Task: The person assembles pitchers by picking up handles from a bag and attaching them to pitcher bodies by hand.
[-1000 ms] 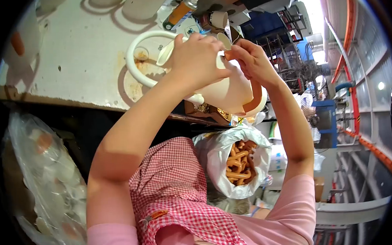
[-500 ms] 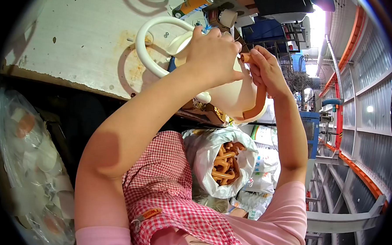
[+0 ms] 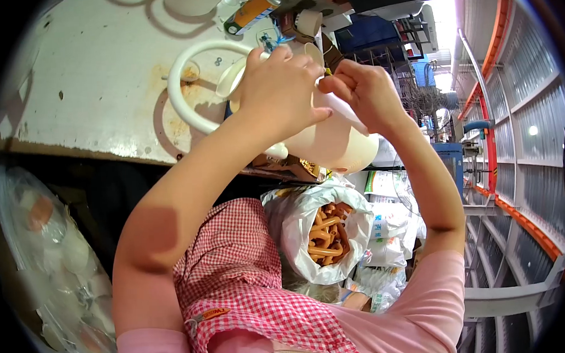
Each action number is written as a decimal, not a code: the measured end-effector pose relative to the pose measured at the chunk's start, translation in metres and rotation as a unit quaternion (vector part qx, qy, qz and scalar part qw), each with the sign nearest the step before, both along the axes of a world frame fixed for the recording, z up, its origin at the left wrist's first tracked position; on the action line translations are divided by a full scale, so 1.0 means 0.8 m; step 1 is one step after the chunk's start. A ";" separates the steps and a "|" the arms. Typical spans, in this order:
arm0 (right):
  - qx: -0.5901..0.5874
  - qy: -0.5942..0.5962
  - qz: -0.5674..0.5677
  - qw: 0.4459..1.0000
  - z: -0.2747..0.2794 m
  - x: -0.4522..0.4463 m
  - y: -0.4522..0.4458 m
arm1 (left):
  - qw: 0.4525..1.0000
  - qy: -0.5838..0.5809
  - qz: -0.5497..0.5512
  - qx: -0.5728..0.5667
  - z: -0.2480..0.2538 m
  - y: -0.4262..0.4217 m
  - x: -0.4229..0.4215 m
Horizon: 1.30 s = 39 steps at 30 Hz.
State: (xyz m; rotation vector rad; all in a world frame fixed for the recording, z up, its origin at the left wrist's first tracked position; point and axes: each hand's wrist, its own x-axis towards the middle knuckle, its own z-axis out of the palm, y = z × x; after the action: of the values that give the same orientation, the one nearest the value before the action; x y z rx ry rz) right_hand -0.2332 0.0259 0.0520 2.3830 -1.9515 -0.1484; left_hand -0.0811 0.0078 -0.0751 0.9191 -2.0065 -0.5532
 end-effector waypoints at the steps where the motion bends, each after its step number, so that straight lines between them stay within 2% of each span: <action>1: -0.003 -0.018 0.022 1.000 -0.002 -0.004 -0.002 | 1.000 0.021 0.005 -0.005 -0.003 0.000 -0.002; 6: 0.013 -0.030 0.066 0.997 0.000 -0.006 -0.008 | 0.999 0.045 -0.019 -0.002 -0.009 -0.007 -0.007; 16: 0.029 -0.039 0.044 0.998 -0.007 -0.013 -0.013 | 0.998 0.057 -0.017 -0.019 -0.009 -0.011 -0.007; 22: -0.004 -0.039 0.057 0.998 -0.012 -0.011 -0.010 | 0.998 0.050 -0.008 -0.035 -0.011 -0.012 -0.009; 25: -0.018 0.007 0.026 0.999 -0.012 -0.008 -0.005 | 0.998 0.043 -0.015 -0.043 -0.010 -0.011 -0.007; 30: -0.064 -0.029 0.047 0.996 -0.018 -0.036 0.004 | 0.998 0.027 -0.026 -0.057 0.000 -0.009 -0.006; 31: -0.179 -0.186 0.063 0.964 -0.020 -0.045 0.013 | 0.997 0.027 -0.015 -0.074 0.002 -0.008 -0.006; 32: -0.288 -0.335 0.083 0.893 -0.026 -0.053 0.020 | 0.996 0.012 -0.020 -0.091 0.004 -0.007 -0.004; 33: -0.355 -0.392 0.034 0.848 -0.036 -0.086 0.042 | 0.997 0.001 -0.028 -0.078 0.007 -0.007 -0.003; 34: -0.428 -0.379 -0.035 0.820 -0.054 -0.120 0.068 | 0.997 -0.007 -0.034 -0.065 0.009 -0.008 -0.003; 35: -0.490 -0.371 -0.105 0.782 -0.073 -0.154 0.093 | 0.991 -0.031 -0.019 -0.126 0.010 -0.013 -0.005; 36: -0.465 -0.400 -0.197 0.765 -0.100 -0.182 0.110 | 0.990 -0.040 -0.021 -0.137 0.025 -0.012 -0.010; 37: -0.373 -0.421 -0.283 0.777 -0.126 -0.205 0.127 | 0.997 0.004 -0.079 -0.006 0.046 -0.009 -0.018; 38: -0.279 -0.525 -0.327 0.734 -0.131 -0.190 0.141 | 0.982 0.044 -0.135 0.127 0.060 -0.006 -0.029; 39: -0.219 -0.632 -0.324 0.669 -0.135 -0.181 0.146 | 0.969 0.095 -0.188 0.130 0.066 -0.005 -0.045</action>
State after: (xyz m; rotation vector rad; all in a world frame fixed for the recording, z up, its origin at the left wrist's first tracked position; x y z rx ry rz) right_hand -0.3779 0.1428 -0.0558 1.2412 -2.5977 2.1604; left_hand -0.1171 0.0037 -0.0220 0.6051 -1.9677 -1.0941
